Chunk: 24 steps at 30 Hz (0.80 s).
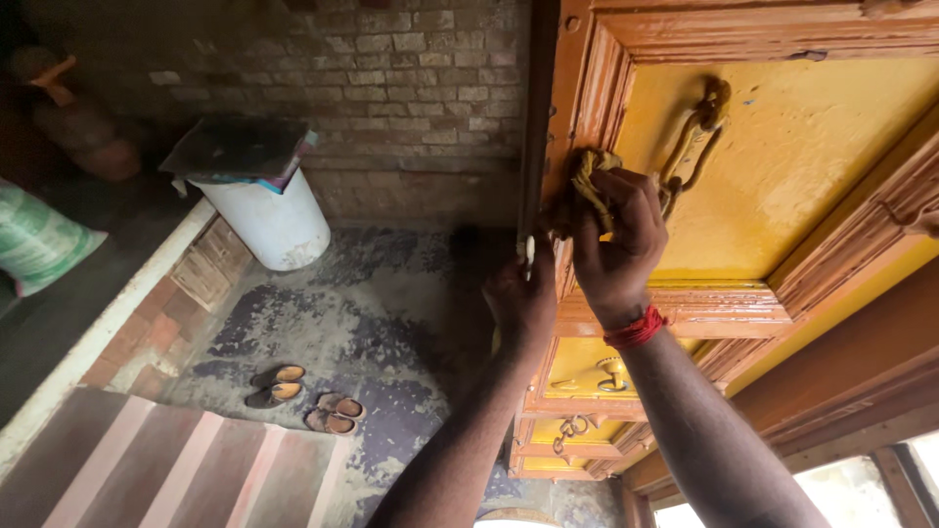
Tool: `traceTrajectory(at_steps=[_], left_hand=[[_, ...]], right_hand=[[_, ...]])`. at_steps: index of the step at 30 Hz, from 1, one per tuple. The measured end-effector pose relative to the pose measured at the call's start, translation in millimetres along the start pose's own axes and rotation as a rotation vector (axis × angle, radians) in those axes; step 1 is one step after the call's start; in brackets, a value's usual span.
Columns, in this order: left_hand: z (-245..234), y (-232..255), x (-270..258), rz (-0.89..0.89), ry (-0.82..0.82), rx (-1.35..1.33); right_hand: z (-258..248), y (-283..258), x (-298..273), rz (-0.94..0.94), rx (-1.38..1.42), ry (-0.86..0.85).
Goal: The person scrubs a yellow wooden door with a toothbrush, focusing on the carved edges and around the chain latch. They then wipe the door surface with a cloth, removing residue from the scrubbed areas.
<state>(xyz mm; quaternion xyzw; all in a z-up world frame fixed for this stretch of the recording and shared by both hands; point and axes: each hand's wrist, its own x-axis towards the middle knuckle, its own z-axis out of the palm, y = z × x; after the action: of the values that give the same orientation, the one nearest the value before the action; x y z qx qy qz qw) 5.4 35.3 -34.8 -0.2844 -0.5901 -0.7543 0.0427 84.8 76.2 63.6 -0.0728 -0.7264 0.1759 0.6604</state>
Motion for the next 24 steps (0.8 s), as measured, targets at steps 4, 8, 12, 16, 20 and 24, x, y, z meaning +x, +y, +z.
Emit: traceTrajectory(at_steps=[4,8,12,16,20,24], left_hand=[[-1,8,1,0.073,0.012,0.022],[-1,19,2,-0.033,0.014,0.055],[-2,16,3,0.096,-0.005,-0.064],[0,-5,1,0.142,-0.029,0.002],[-7,-29,5,0.118,-0.038,0.272],[-10,-18,3,0.088,-0.076,0.127]], right_hand=[[4,-1,-4,-0.026,-0.022,0.038],[9,-9,-5,-0.018,0.015,0.049],[9,-16,8,-0.115,-0.141,0.047],[15,-17,18,-0.094,-0.149,0.097],[26,-18,2,-0.019,-0.174,0.142],[31,-13,-10,0.081,-0.13,0.173]])
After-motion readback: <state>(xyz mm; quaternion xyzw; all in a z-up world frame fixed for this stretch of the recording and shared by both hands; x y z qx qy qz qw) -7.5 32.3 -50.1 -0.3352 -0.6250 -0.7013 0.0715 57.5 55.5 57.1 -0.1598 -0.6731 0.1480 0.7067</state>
